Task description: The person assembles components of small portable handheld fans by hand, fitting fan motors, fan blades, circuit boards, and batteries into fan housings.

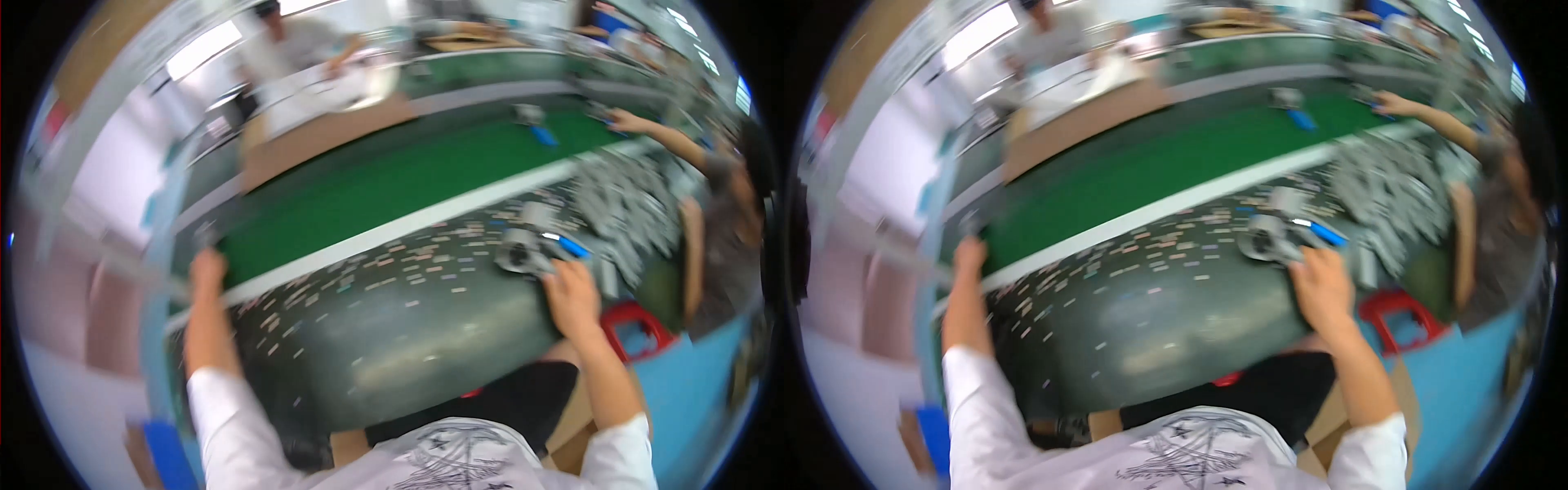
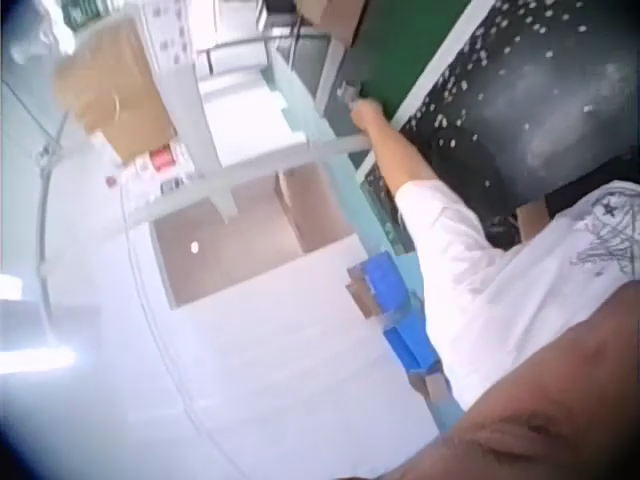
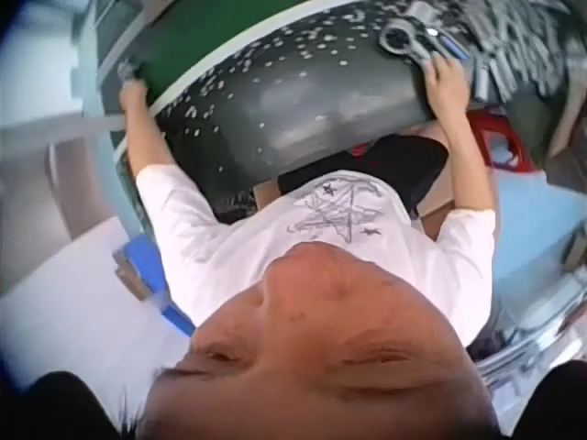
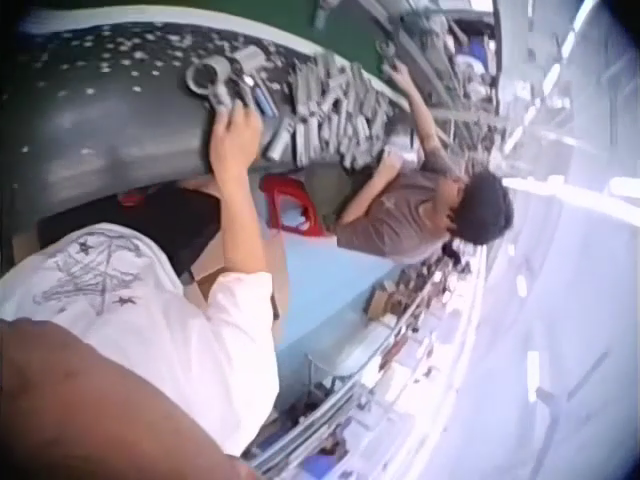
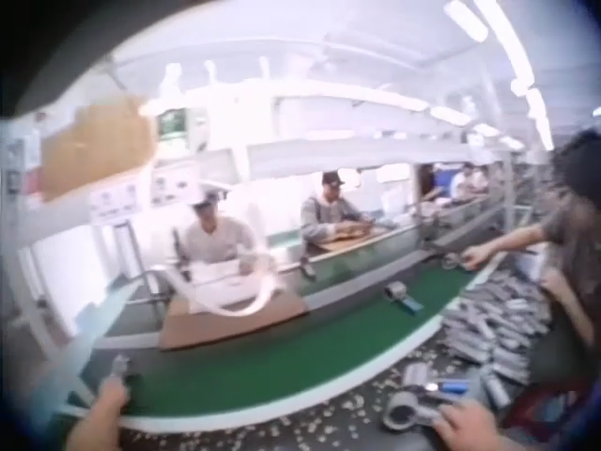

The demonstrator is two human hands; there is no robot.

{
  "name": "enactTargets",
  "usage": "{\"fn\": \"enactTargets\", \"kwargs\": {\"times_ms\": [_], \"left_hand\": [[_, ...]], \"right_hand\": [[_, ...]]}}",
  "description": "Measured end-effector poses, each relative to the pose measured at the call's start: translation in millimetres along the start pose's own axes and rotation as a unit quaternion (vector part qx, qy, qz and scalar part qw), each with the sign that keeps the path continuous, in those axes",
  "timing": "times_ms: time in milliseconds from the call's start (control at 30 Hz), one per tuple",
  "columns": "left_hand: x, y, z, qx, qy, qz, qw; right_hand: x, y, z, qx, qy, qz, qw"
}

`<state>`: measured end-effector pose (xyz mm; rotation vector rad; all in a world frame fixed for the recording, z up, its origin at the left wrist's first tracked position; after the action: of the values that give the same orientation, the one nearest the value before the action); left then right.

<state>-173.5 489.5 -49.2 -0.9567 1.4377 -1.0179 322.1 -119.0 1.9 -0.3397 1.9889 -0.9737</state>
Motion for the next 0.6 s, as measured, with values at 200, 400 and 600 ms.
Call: {"fn": "enactTargets", "kwargs": {"times_ms": [200, 400, 600], "left_hand": [[-5, -13, 13, -0.115, 0.078, 0.151, 0.979], [7, -89, 132, 0.023, 0.208, 0.151, 0.966], [201, -214, 272, 0.299, 0.261, 0.000, 0.918]], "right_hand": [[-10, 10, 8, 0.011, -0.007, 0.036, 0.999], [-11, 7, 19, 0.045, -0.032, 0.069, 0.996], [-11, 7, 12, 0.027, -0.066, 0.092, 0.993]]}}
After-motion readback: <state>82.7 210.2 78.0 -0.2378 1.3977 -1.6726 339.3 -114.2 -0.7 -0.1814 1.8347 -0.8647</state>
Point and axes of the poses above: each hand's wrist, its own x-axis away from the middle knuckle, its own y-axis out of the palm, z = x × y, the point moved 9 cm from there along -x, towards the middle knuckle, and after that the axes turned 9 degrees about z, right-handed, at the moved point
